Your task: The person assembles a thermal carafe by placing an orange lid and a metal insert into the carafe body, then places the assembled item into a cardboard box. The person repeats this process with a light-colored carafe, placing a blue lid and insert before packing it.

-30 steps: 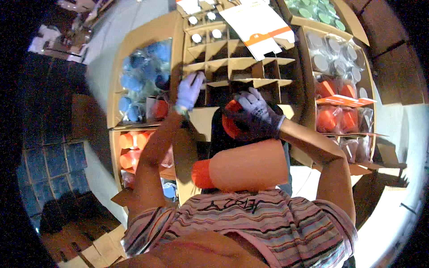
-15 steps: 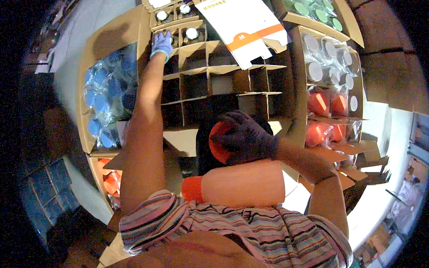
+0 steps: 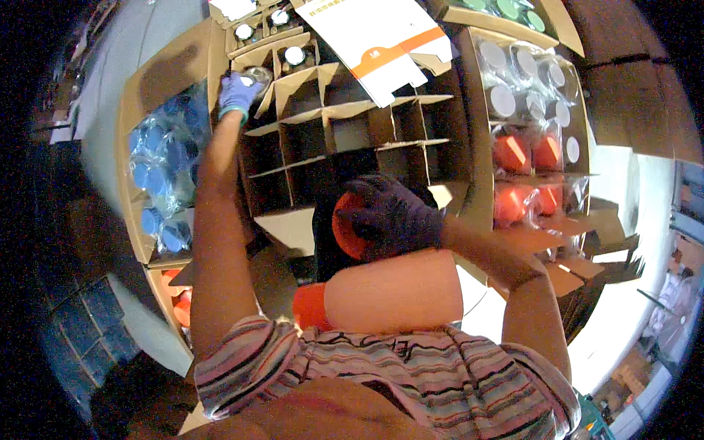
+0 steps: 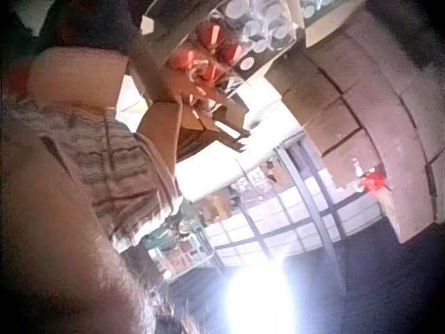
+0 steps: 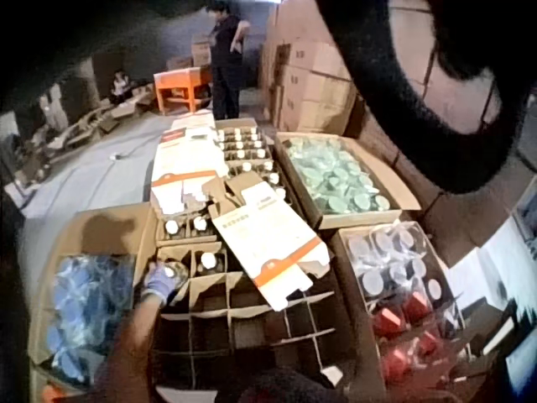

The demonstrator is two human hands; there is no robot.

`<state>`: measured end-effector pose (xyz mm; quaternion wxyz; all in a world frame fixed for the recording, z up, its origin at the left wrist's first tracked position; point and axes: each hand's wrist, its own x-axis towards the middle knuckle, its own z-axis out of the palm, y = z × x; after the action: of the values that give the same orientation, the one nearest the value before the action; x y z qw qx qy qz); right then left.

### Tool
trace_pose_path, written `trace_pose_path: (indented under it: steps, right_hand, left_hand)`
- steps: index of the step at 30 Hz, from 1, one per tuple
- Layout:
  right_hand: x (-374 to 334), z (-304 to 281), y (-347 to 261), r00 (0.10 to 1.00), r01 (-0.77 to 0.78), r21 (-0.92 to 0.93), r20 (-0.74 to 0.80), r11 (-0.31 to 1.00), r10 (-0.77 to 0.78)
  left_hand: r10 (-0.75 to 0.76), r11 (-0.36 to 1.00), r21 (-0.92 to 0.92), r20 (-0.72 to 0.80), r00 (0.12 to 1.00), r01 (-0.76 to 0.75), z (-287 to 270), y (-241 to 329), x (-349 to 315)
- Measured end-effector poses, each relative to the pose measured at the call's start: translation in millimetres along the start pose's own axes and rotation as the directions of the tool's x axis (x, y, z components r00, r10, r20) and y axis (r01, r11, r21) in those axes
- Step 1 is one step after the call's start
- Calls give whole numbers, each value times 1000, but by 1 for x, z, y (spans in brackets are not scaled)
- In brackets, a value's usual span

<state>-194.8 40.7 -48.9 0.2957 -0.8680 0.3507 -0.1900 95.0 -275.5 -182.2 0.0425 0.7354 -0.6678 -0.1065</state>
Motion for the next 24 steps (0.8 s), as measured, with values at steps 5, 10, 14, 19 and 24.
trace_pose_path:
  steps: [5, 10, 14, 19, 24]
  right_hand:
    - [-7, -1, -5, 993, 63, -42, -95, 997, -67]
    - [-27, 15, -10, 994, -4, -52, -109, 999, -2]
    - [-50, 27, -27, 979, -57, -136, -202, 989, 29]
    - [-79, 29, -46, 977, -28, -183, -214, 983, -12]
    - [-87, -26, -107, 920, 151, 771, -339, 619, 198]
  left_hand:
    - [234, 919, -280, -181, 955, -278, -103, -59, -52]
    - [28, 540, -818, -217, 976, -198, -158, -96, -197]
    - [103, -447, -869, 184, 977, 211, -151, -90, -315]
    - [-93, -496, -787, 468, 879, 367, -123, -49, -404]
    - [360, 524, -799, -104, 927, -293, -128, -25, -447]
